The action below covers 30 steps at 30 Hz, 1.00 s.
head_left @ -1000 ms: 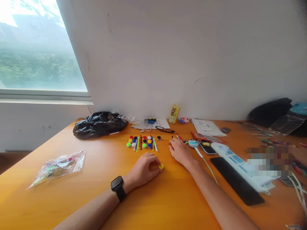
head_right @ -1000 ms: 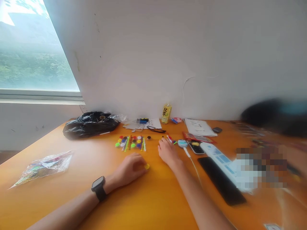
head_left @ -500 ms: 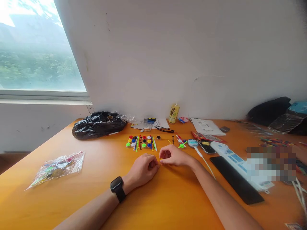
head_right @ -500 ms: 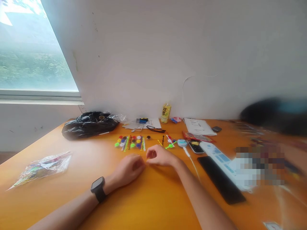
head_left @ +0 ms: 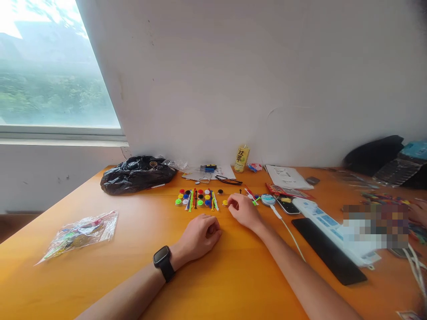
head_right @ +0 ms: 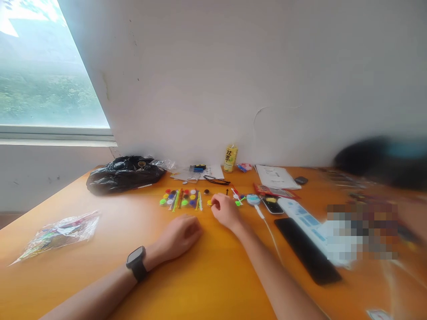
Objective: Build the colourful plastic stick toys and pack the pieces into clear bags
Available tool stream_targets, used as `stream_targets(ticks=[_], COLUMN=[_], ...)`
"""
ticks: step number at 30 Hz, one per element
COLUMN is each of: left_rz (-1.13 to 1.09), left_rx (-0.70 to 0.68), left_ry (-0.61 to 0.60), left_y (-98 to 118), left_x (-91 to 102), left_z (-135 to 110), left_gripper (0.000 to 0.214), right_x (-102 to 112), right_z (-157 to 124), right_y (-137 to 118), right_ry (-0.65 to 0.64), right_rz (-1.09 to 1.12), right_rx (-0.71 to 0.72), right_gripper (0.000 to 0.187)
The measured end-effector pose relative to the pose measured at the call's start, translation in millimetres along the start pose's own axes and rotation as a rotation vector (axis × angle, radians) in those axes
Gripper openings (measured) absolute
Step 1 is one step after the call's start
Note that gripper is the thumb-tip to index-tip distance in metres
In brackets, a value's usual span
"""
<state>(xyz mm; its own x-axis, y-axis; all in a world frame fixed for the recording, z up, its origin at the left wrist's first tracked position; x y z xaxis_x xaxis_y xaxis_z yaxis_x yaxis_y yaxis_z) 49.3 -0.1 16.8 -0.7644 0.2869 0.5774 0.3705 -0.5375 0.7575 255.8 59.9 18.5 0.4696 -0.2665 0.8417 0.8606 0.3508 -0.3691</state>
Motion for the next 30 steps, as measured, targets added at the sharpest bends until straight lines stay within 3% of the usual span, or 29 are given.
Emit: stream_targets(ticks=[6,11,20,26,30], left_rz=[-0.002,-0.001,0.009,0.008,0.006], left_rx=[-0.006,-0.014,-0.015,-0.021,-0.02], left_ry=[-0.004,-0.004,-0.007,-0.019,-0.021], left_y=[0.6,0.0,-0.5,0.5,0.8], left_x=[0.1,-0.5,-0.6,-0.8,-0.8], left_z=[0.4,0.9,1.2,1.0,1.5], left_gripper=[0.009,0.01,0.008,0.01,0.01], right_x=[-0.4,-4.3,-13.9,-30.5,-36.3], right_z=[-5.0,-6.4,-6.0,-4.0,-4.6], right_y=[-10.8,-14.9,-18.7,-6.6,-1.1], right_ry=[-0.088,-0.059,-0.002,-0.02,-0.061], right_rz=[-0.091,-0.153,-0.162,-0.116,-0.123], right_rx=[0.112,0.148,0.158,0.094,0.09], right_gripper=[0.025,0.033,0.027,0.055,0.061])
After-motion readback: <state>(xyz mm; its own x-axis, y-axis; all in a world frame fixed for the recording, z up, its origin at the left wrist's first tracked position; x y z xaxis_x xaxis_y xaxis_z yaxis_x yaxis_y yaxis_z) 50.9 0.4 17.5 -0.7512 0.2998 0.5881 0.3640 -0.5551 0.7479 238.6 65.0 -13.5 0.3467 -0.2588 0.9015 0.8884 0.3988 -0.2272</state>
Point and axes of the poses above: each hand's wrist, its own z-axis towards the middle knuckle, its own x-axis out of the back of the hand, y = z × x, the point moved 3 cm from there along z, towards the middle knuckle, and after that the axes turned 11 degrees about -z, right-handed, at the moved point
